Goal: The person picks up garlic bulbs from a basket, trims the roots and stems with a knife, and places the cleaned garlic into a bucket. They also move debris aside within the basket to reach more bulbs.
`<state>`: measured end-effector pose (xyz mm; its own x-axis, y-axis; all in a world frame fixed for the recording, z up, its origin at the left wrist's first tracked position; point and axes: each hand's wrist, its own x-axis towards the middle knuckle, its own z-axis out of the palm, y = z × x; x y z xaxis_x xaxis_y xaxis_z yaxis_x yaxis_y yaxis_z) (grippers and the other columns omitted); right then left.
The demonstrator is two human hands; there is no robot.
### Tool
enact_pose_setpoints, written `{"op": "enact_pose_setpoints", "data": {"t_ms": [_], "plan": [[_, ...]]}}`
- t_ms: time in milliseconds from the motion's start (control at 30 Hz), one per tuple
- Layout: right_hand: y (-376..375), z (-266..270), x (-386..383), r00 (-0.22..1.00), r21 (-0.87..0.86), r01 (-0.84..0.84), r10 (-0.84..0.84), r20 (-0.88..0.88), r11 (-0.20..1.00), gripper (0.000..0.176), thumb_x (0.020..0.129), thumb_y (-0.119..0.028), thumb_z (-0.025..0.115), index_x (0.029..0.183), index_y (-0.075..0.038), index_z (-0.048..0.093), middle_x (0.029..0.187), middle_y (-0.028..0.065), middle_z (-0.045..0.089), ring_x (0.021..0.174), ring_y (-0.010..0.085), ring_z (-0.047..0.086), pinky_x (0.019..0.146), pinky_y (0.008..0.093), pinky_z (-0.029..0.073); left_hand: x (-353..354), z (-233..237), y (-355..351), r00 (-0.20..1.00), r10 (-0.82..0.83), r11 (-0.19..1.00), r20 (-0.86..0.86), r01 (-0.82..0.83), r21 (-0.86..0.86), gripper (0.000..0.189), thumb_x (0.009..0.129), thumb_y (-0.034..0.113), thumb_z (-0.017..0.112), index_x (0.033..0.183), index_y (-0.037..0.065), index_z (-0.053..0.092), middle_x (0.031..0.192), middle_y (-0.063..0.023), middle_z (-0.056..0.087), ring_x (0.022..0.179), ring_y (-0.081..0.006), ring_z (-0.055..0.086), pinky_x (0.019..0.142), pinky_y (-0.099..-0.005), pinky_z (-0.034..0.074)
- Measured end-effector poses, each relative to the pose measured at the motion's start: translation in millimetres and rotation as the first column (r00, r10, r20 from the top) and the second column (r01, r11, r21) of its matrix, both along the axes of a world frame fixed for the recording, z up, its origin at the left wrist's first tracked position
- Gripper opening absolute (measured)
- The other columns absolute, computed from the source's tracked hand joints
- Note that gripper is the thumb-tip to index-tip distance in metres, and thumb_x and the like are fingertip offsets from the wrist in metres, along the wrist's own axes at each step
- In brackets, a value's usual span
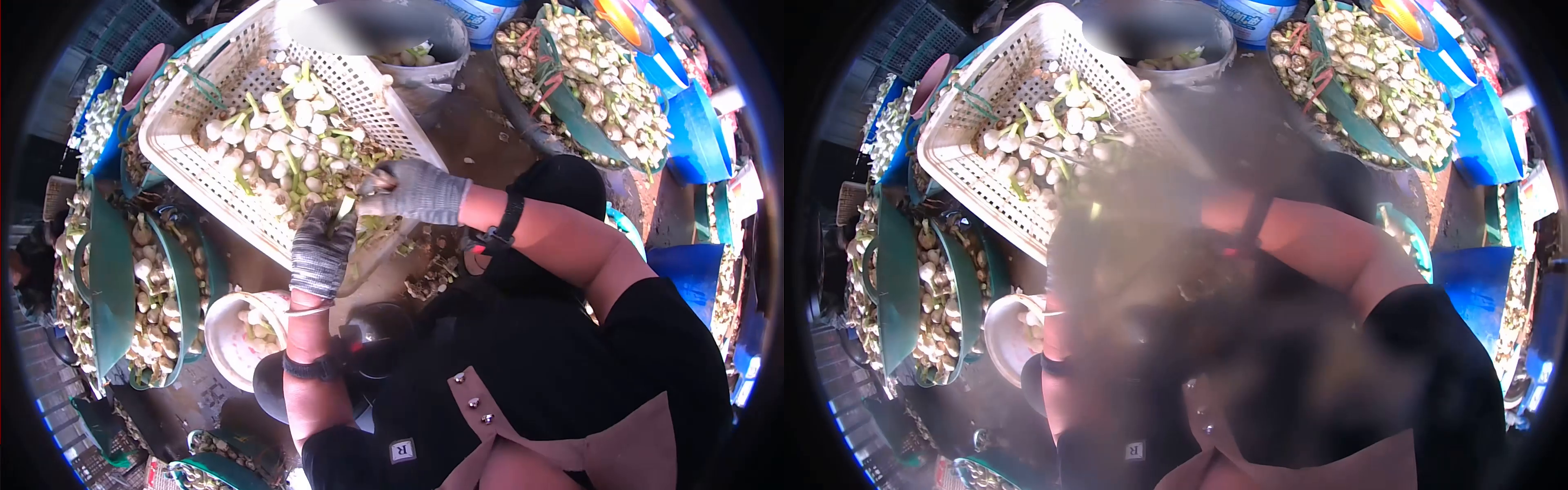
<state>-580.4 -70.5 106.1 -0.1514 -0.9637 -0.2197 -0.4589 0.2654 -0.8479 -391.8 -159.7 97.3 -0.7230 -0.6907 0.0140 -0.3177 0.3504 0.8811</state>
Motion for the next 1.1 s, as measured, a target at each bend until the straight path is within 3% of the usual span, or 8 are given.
{"op": "enact_pose_setpoints", "data": {"t_ms": [100,233,267,433,633,700,767,1100], "plan": [[-4.0,5.9,22.1,0.996,-0.245,0.08,-0.085,-0.009,0.966,0.036,0.079,-0.041,0.072,0.09,-0.007,0.065,0.076,0.0048,0.063,0.069,0.0182,0.06,0.066,0.0321,0.047,2.6,-0.4,5.2,0.988,-0.053,0.992,-0.145,0.069,0.103,0.034,0.083,0.009,0.068,0.113,0.0,0.054,0.099,-0.0045,0.06,0.087,-0.0141,0.057,0.077,-0.0282,0.049],[-3.5,20.9,23.6,0.56,0.257,0.21,-0.331,0.759,0.943,0.029,0.084,-0.043,0.067,0.088,-0.014,0.065,0.06,-0.004,0.051,0.051,0.0102,0.047,0.044,0.0268,0.035,18.8,4.2,-0.3,0.894,0.111,0.866,-0.434,0.128,0.483,0.066,0.083,0.017,0.071,0.136,0.004,0.035,0.119,-0.0086,0.052,0.106,-0.0171,0.054,0.094,-0.0304,0.045],[-0.5,24.3,25.2,0.269,0.463,0.091,-0.47,0.841,0.881,0.028,0.086,-0.044,0.065,0.087,-0.016,0.064,0.055,-0.0062,0.046,0.045,0.0079,0.041,0.039,0.0246,0.029,18.2,12.0,4.5,0.859,0.163,0.804,-0.486,0.169,0.57,0.069,0.083,0.018,0.072,0.138,0.004,0.033,0.12,-0.0085,0.052,0.108,-0.0172,0.053,0.096,-0.0312,0.044],[-1.1,-19.9,49.3,0.108,0.546,-0.014,-0.542,0.833,0.837,0.028,0.087,-0.046,0.064,0.091,-0.018,0.062,0.05,-0.008,0.039,0.04,0.0068,0.035,0.036,0.0224,0.024,16.6,-27.8,6.4,0.781,0.197,0.752,-0.592,0.266,0.602,0.071,0.08,0.018,0.073,0.138,0.004,0.035,0.121,-0.0073,0.053,0.11,-0.0177,0.053,0.097,-0.0322,0.044],[8.8,-16.3,41.3,0.957,0.074,0.239,-0.248,0.154,0.968,0.03,0.084,-0.04,0.067,0.091,-0.012,0.061,0.059,0.006,0.052,0.052,0.0196,0.054,0.046,0.0348,0.04,20.2,-16.6,1.1,0.889,0.126,0.867,-0.441,0.117,0.484,0.048,0.083,0.015,0.069,0.124,0.004,0.048,0.106,-0.0067,0.058,0.105,-0.0189,0.055,0.092,-0.0345,0.046],[19.2,14.4,41.3,0.94,-0.146,0.07,-0.114,-0.321,0.987,0.029,0.081,-0.033,0.066,0.092,-0.007,0.058,0.072,0.0137,0.059,0.072,0.0315,0.063,0.067,0.0395,0.049,32.3,-40.8,-8.0,0.943,-0.018,1.0,-0.331,0.011,-0.023,0.044,0.083,0.015,0.069,0.122,0.004,0.051,0.106,-0.008,0.059,0.102,-0.0213,0.057,0.091,-0.0364,0.046],[29.5,14.6,35.3,0.94,-0.252,-0.069,-0.022,-0.34,0.965,0.024,0.08,-0.029,0.065,0.089,-0.008,0.058,0.072,0.0133,0.059,0.072,0.0324,0.062,0.066,0.0402,0.049,42.7,-63.6,-10.2,0.998,-0.049,0.453,0.043,0.061,-0.889,0.036,0.084,0.016,0.067,0.117,0.005,0.058,0.105,-0.0108,0.062,0.096,-0.0262,0.061,0.088,-0.0402,0.047],[39.5,54.4,45.5,0.743,-0.068,-0.257,0.152,-0.652,0.964,0.016,0.077,-0.025,0.059,0.086,-0.011,0.059,0.073,0.0123,0.062,0.067,0.0344,0.061,0.06,0.0439,0.049,56.8,-97.3,-3.3,0.993,-0.029,0.732,0.116,0.1,-0.674,0.03,0.085,0.016,0.065,0.113,0.007,0.061,0.106,-0.0104,0.064,0.096,-0.0274,0.063,0.086,-0.0404,0.048]]}}
